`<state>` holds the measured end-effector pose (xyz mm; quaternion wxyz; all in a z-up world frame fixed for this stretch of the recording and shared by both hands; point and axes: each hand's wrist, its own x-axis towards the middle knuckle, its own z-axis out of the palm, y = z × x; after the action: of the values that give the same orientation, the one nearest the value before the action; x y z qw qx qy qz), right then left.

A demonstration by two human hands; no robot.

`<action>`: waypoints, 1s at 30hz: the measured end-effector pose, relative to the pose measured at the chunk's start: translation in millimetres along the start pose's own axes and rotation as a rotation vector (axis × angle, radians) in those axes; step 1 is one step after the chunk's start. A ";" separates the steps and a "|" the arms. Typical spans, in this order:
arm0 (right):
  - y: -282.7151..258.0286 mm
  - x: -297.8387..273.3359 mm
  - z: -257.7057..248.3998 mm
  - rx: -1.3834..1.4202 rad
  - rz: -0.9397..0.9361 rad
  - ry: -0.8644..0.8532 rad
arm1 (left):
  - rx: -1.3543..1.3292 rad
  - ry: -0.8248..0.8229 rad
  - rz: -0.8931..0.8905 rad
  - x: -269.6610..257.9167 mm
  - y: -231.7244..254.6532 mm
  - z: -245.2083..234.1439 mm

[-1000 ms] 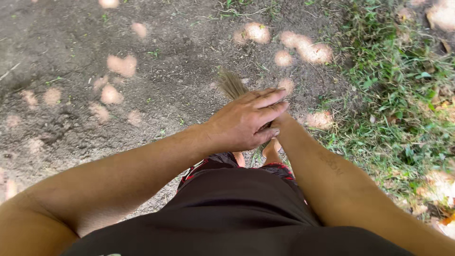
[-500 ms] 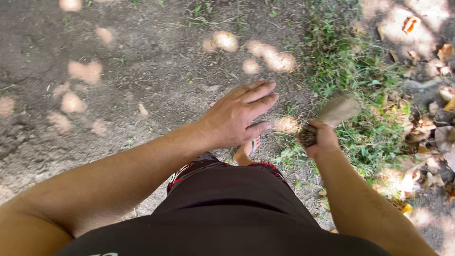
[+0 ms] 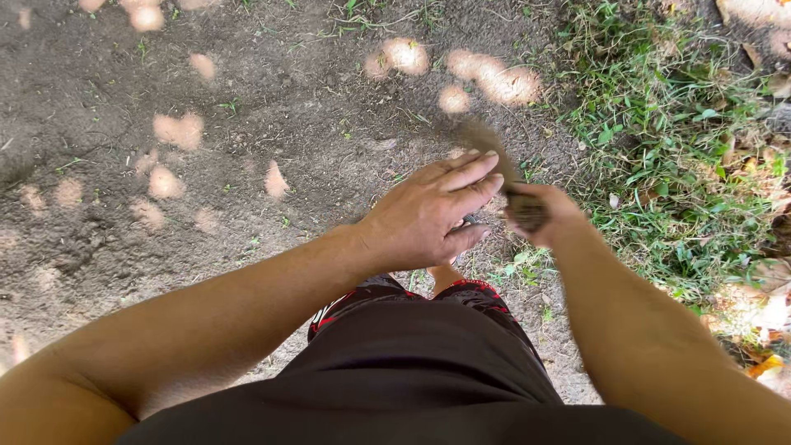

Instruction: The person sweeps dirt and leaves across a dirt path using a hand-held broom.

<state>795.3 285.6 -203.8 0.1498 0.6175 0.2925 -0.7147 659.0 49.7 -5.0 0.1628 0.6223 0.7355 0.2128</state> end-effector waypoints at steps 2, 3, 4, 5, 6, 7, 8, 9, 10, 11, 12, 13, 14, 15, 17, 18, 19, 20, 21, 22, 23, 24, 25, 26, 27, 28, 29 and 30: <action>-16.2 -0.3 -75.9 0.296 -0.090 -0.068 | -0.046 -0.001 -0.004 2.9 1.8 2.9; -21.7 -3.8 -116.0 0.404 -0.079 0.178 | -0.090 0.004 -0.005 4.7 1.9 4.0; -27.5 -6.6 -154.4 0.495 -0.132 0.162 | -0.094 0.002 0.001 8.3 2.0 6.0; -29.0 -7.9 -187.0 0.509 -0.178 0.202 | -0.094 0.012 0.019 12.5 1.9 7.5; -31.6 -9.4 -214.5 0.524 -0.229 0.243 | -0.094 0.025 0.040 19.3 0.3 7.4; -31.3 -8.3 -233.1 0.529 -0.233 0.251 | -0.099 0.025 0.049 26.1 -1.1 7.3; -30.0 -4.9 -244.0 0.560 -0.306 0.298 | -0.110 0.012 0.035 33.5 -1.5 9.4; -29.4 -7.4 -251.4 0.590 -0.380 0.344 | -0.121 -0.001 0.022 40.8 -1.7 11.6; -24.7 -14.4 -248.9 0.537 -0.419 0.359 | -0.126 0.006 0.032 48.4 -2.4 12.3; -16.2 -21.7 -234.4 0.483 -0.457 0.374 | -0.135 0.000 0.005 56.4 -3.4 12.6; -8.1 -31.6 -214.8 0.455 -0.443 0.318 | -0.139 -0.010 -0.021 65.2 -4.9 13.3; -2.5 -44.2 -190.6 0.427 -0.431 0.261 | -0.140 -0.007 -0.009 75.6 -5.2 14.8; -3.7 -55.6 -159.9 0.268 -0.373 0.246 | -0.107 -0.019 0.002 85.8 -6.6 13.7; -6.9 -61.9 -123.1 0.363 -0.284 0.210 | -0.074 -0.030 0.013 95.3 -8.2 11.6; -20.9 -68.6 -63.7 0.237 -0.242 0.024 | -0.066 -0.044 0.021 109.5 -12.5 6.1; -29.7 -65.0 -38.0 0.169 -0.229 -0.116 | -0.067 -0.057 0.019 113.8 -16.1 2.5; -38.7 -57.5 -16.0 0.099 -0.218 -0.255 | -0.060 -0.060 0.026 117.6 -21.5 -1.8; -49.2 -45.8 2.8 0.031 -0.198 -0.291 | -0.070 -0.032 0.045 123.2 -27.9 -5.9; -60.5 -31.9 15.7 -0.037 -0.177 -0.327 | -0.082 -0.005 0.064 128.7 -35.3 -10.0; -71.6 -17.8 21.4 -0.030 -0.186 -0.320 | -0.082 -0.004 0.077 133.9 -42.6 -13.0; -82.7 -1.0 29.1 -0.011 -0.112 -0.314 | -0.100 -0.032 0.059 138.0 -51.0 -16.1; -96.2 13.9 31.1 0.009 -0.042 -0.312 | -0.114 -0.061 0.043 142.8 -61.5 -19.4; -112.6 23.8 22.7 0.019 -0.054 -0.309 | -0.109 -0.060 0.059 147.8 -72.2 -22.0; -129.2 28.5 8.8 -0.004 -0.054 -0.206 | -0.078 -0.066 0.091 152.6 -82.6 -24.6; -144.9 31.2 -4.8 -0.025 -0.053 -0.102 | -0.046 -0.072 0.124 159.5 -95.1 -28.1; -159.0 28.7 -25.5 0.007 -0.038 0.132 | -0.052 -0.070 0.117 167.0 -106.0 -30.5; -172.6 23.0 -49.0 0.088 -0.117 0.135 | -0.047 -0.137 0.144 176.7 -117.9 -34.0; -185.9 16.9 -68.2 0.245 -0.105 0.211 | -0.034 -0.199 0.170 185.4 -132.1 -41.4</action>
<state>739.4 475.0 -181.3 0.0043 0.6866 0.2489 -0.6831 494.4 209.9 -33.0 0.2269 0.6978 0.6564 0.1754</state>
